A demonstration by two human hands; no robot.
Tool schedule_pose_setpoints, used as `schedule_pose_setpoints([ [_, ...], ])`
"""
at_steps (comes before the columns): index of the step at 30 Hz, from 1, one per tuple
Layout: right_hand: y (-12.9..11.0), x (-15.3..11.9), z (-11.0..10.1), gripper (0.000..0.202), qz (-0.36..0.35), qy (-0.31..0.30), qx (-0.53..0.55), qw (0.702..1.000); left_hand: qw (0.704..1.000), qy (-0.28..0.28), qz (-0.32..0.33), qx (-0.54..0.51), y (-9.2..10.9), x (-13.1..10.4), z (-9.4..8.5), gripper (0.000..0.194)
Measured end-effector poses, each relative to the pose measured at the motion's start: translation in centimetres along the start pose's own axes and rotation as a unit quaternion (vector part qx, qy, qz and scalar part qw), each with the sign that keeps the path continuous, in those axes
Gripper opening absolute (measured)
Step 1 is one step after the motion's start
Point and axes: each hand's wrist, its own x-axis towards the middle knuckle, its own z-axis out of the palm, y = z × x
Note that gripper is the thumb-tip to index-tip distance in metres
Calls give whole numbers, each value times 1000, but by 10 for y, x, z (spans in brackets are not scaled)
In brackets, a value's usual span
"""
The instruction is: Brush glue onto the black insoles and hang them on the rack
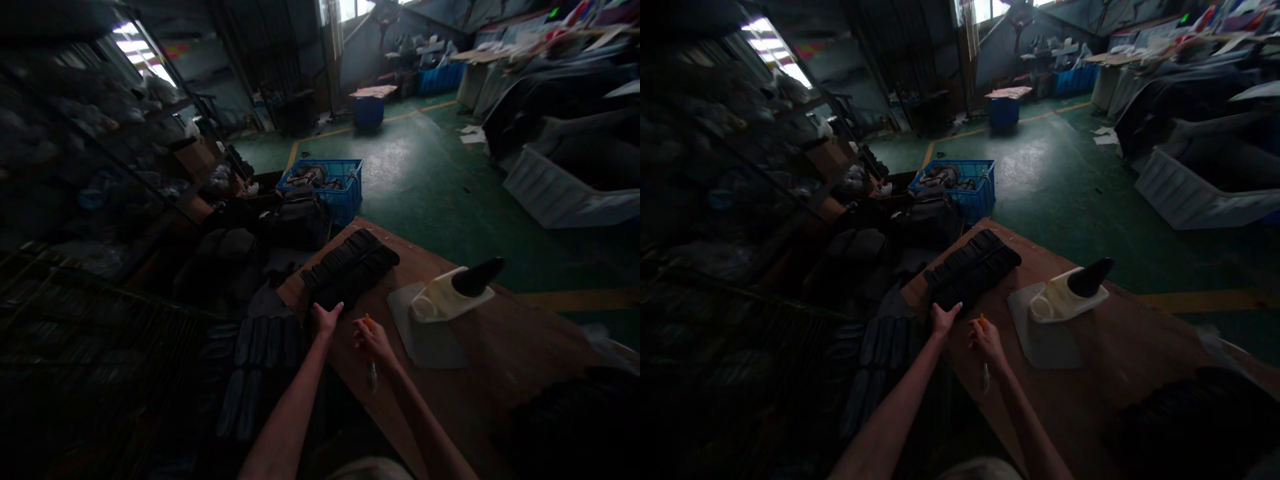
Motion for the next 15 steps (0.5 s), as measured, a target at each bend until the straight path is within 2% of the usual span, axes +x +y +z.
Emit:
schedule_pose_setpoints([
  [3, 1, 16, -1, 26, 14, -9, -1, 1000, 1000, -11, 4, -10, -9, 5, -5, 64],
  [7, 1, 30, 1, 28, 33, -27, -21, 999, 1000, -6, 1, -30, -15, 8, -11, 58],
  [15, 1, 54, 15, 27, 11, -74, -99, 992, 999, 30, -15, 25, 2, 10, 0, 51],
])
